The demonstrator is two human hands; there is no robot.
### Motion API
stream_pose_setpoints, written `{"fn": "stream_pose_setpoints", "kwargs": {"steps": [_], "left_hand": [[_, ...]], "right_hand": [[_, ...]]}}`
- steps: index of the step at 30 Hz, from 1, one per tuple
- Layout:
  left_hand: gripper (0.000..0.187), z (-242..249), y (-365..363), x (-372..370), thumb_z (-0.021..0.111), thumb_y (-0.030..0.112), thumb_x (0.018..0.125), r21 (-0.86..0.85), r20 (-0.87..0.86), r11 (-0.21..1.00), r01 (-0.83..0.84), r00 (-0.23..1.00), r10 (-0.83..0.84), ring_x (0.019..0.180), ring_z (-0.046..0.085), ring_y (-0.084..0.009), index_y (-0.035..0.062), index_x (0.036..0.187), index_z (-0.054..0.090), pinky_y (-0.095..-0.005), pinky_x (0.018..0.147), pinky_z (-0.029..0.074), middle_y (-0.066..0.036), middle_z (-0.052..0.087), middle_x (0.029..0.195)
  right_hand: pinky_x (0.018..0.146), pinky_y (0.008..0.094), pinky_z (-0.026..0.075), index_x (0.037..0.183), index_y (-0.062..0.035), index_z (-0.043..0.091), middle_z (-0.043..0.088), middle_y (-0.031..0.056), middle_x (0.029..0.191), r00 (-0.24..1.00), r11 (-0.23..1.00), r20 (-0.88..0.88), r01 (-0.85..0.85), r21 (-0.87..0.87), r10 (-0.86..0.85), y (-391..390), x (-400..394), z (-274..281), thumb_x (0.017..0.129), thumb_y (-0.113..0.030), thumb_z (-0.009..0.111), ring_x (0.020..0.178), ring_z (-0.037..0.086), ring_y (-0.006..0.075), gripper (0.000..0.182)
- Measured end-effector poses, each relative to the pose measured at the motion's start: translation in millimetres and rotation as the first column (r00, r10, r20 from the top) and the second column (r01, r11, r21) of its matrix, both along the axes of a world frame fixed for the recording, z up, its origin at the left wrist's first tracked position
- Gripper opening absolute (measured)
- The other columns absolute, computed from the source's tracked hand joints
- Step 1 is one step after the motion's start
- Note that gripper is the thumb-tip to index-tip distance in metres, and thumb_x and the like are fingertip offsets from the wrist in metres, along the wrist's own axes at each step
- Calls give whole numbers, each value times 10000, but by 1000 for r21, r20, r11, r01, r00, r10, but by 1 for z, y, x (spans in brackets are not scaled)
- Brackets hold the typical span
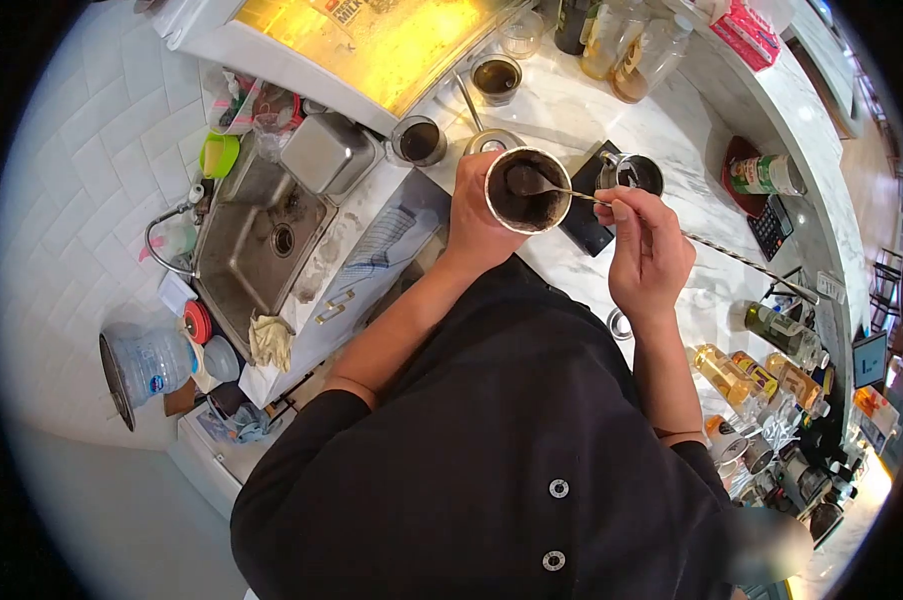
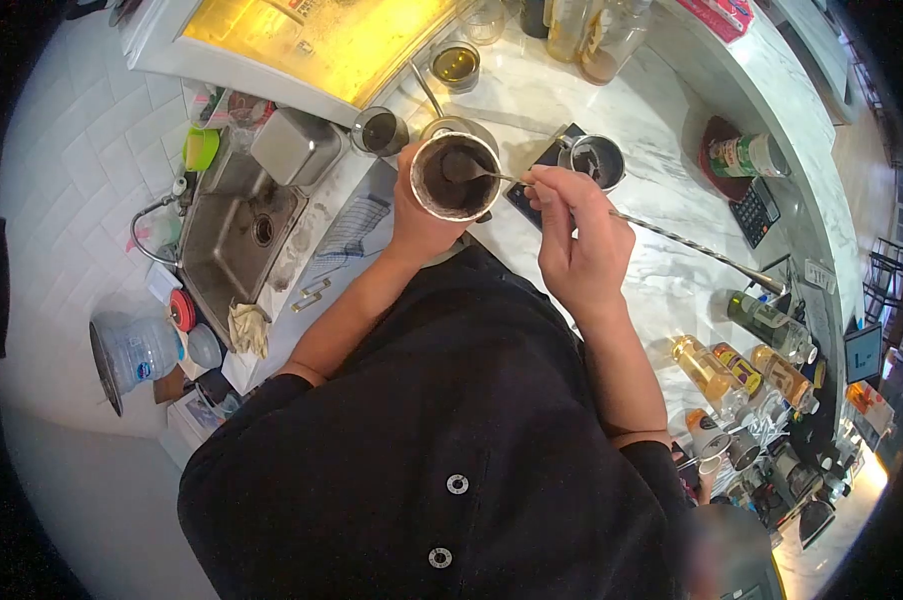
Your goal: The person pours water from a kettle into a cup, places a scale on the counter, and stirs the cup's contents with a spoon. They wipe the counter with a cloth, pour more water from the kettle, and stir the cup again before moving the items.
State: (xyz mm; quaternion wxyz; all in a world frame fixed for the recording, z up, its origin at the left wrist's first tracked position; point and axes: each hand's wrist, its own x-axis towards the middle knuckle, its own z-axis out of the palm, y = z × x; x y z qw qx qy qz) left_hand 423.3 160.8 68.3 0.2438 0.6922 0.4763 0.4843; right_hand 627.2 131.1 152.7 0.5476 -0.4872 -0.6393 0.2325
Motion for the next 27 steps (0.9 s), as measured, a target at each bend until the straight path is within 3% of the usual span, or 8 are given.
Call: {"fn": "stream_pose_setpoints", "kwargs": {"steps": [2, 4, 7, 11, 20, 27], "left_hand": [[862, -1, 0, -3, 999, 169, 648, 37, -10, 999, -1, 1000, 1, 1169, 599, -370, 99, 1357, 513, -471, 990, 507, -128, 610, 1258], [868, -1, 0, -5, 994, 183, 681, 107, -129, 994, -4, 992, 17, 1197, 617, -319, 47, 1386, 505, -434, 1020, 496, -142, 585, 1300], [882, 5, -2, -1, 1004, 155, 636, 112, -62, 994, -22, 998, 29, 1175, 599, -369, 98, 1361, 505, -473, 997, 508, -131, 607, 1273], [895, 4, -2, 0, 1004, 148, 633, 95, -72, 995, -14, 997, 21, 1175, 598, -369, 92, 1369, 498, -471, 993, 511, -134, 607, 1274], [826, 12, 4, 10, 1011, 154, 615, -13, 35, 997, 80, 996, -80, 1143, 624, -360, 70, 1306, 567, -451, 980, 520, -124, 661, 1208], [716, 20, 14, 22, 986, 169, 621, -53, -47, 989, 141, 989, -143, 1125, 616, -378, 83, 1244, 642, -479, 977, 495, -133, 668, 1185]], "right_hand": [[741, 303, 624, 1163, 1, 680, 786, 146, 1000, 1000, 1000, 5, -13, 4, 13, -1, -4, -2, 1013, 42, 671, 813, 780, 198, 156], [734, 306, 622, 1169, -1, 673, 785, 144, 997, 1000, 1000, 0, -17, 1, 17, -2, -8, -4, 1013, 43, 665, 811, 783, 202, 162], [729, 308, 622, 1162, 1, 672, 783, 142, 986, 999, 999, 43, -28, -18, 28, -5, -12, -1, 1015, 48, 657, 821, 788, 204, 155], [736, 305, 625, 1162, 0, 670, 780, 140, 978, 999, 999, 9, -36, -8, 36, -7, -14, -3, 1015, 52, 651, 821, 789, 207, 157], [781, 296, 626, 1195, 27, 652, 785, 123, 1001, 982, 983, -182, 8, -184, -42, -8, 5, -2, 1059, 30, 599, 864, 762, 155, 146], [803, 314, 610, 1242, 43, 591, 753, 177, 1052, 902, 972, -406, 54, -229, -146, -8, 42, -10, 1086, -2, 568, 883, 729, 180, 164]]}}
